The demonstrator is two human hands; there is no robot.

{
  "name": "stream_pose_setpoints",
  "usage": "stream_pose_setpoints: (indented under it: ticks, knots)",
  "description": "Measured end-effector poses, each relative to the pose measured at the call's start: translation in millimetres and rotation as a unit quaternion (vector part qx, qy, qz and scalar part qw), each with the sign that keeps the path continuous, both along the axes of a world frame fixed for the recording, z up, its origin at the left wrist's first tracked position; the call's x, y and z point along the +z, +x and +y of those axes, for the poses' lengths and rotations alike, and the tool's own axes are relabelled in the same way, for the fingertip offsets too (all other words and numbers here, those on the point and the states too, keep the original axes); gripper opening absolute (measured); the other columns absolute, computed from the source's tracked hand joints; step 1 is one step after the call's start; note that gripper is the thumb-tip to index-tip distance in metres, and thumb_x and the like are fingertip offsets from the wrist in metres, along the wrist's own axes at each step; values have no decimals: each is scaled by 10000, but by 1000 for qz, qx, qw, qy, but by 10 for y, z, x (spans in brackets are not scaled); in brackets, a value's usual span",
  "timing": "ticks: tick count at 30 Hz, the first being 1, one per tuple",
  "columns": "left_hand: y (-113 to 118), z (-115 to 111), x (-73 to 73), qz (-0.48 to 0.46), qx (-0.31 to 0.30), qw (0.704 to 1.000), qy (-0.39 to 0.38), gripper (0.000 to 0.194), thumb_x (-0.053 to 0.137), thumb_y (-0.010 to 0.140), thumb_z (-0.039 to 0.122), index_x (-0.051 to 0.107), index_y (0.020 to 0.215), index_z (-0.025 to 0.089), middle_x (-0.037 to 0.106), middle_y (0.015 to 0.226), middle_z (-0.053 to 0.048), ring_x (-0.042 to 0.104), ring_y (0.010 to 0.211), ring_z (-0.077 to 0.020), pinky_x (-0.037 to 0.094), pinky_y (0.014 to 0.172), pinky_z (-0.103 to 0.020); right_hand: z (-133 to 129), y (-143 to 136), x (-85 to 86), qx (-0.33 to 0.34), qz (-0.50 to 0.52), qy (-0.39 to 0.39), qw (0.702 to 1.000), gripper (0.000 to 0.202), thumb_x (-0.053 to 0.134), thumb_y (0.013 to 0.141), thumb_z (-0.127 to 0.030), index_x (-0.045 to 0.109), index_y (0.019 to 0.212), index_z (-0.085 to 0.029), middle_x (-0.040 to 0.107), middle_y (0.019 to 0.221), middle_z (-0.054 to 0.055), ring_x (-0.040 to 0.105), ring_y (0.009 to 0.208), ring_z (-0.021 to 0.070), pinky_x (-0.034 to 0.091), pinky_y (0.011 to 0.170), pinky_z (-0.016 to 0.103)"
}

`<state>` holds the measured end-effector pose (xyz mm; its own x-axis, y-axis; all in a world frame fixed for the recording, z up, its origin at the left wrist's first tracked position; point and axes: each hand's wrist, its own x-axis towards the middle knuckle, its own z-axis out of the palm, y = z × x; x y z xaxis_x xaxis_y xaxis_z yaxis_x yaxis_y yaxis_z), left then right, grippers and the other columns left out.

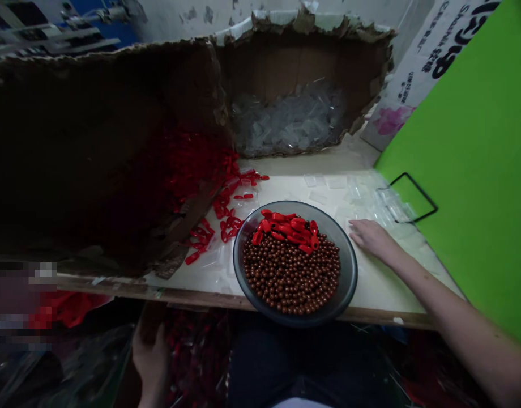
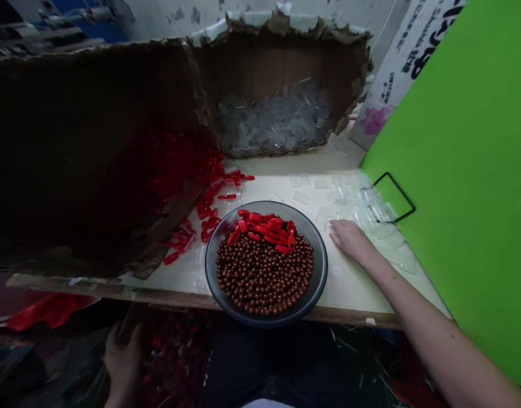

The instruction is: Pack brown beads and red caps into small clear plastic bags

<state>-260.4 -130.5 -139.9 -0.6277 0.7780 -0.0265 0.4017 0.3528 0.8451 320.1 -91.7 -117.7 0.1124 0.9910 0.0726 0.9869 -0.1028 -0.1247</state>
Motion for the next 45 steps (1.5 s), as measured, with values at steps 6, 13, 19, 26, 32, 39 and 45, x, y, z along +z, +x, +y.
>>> stream_pose_setpoints:
  ticks: [6, 13, 19, 26, 32, 39, 45]
  knots:
    - [825, 399, 639, -6, -88, 983, 164, 562, 623, 772, 363, 512, 1294, 188, 584, 1221, -105, 591, 1059, -225, 439, 995, -421, -143, -337, 528, -148, 399, 178, 887, 400, 439, 915, -419, 475, 1257, -215, 670, 1100, 112, 689, 841, 227, 569, 667, 372]
    - [1912, 527, 1099, 20, -352, 903, 245, 295, 555, 854, 219, 607, 1144, 214, 561, 1175, -82, 521, 1143, -201, 415, 1019, -371, -306, -997, 1117, -73, 652, 74, 751, 283, 627, 823, -415, 590, 1033, -229, 647, 1123, 77, 684, 860, 185, 579, 637, 294]
    - [2083, 616, 1045, 24, -415, 890, 189, 302, 502, 872, 165, 597, 1157, 201, 543, 1174, -89, 516, 1134, -196, 412, 1017, -373, -254, -1320, 1117, 103, 422, -108, 894, 327, 620, 820, -276, 543, 1135, -235, 701, 998, 58, 675, 894, 205, 544, 782, 357]
    - [2063, 602, 1010, 37, -425, 889, 166, 333, 432, 889, 137, 590, 1172, 212, 547, 1178, -89, 525, 1119, -203, 427, 988, -372, 8, -1684, 851, 220, 72, -181, 956, 81, 572, 778, -127, 619, 827, -171, 656, 897, 99, 642, 807, 219, 466, 721, 299]
    - [2056, 603, 998, 52, -439, 886, 143, 370, 402, 890, 125, 580, 1200, 220, 556, 1196, -90, 529, 1112, -217, 424, 977, -391, 42, -1996, 763, 205, 262, -144, 932, 116, 584, 760, -116, 596, 860, -172, 655, 868, 47, 615, 809, 190, 455, 762, 306]
    - [2051, 611, 990, -1, -419, 893, 161, 326, 403, 907, 149, 600, 1159, 207, 576, 1159, -85, 539, 1102, -196, 425, 977, -364, -22, -1821, 872, 115, 596, -162, 778, 261, 724, 730, -311, 573, 901, -184, 657, 910, 5, 629, 859, 159, 472, 838, 319]
    - [2019, 614, 1063, -49, -446, 872, 193, 277, 499, 873, 178, 621, 1120, 206, 610, 1112, -76, 561, 1079, -195, 431, 978, -361, -149, -1762, 993, 75, 662, -88, 740, 283, 772, 700, -283, 591, 900, -193, 689, 915, 9, 653, 850, 151, 484, 846, 323]
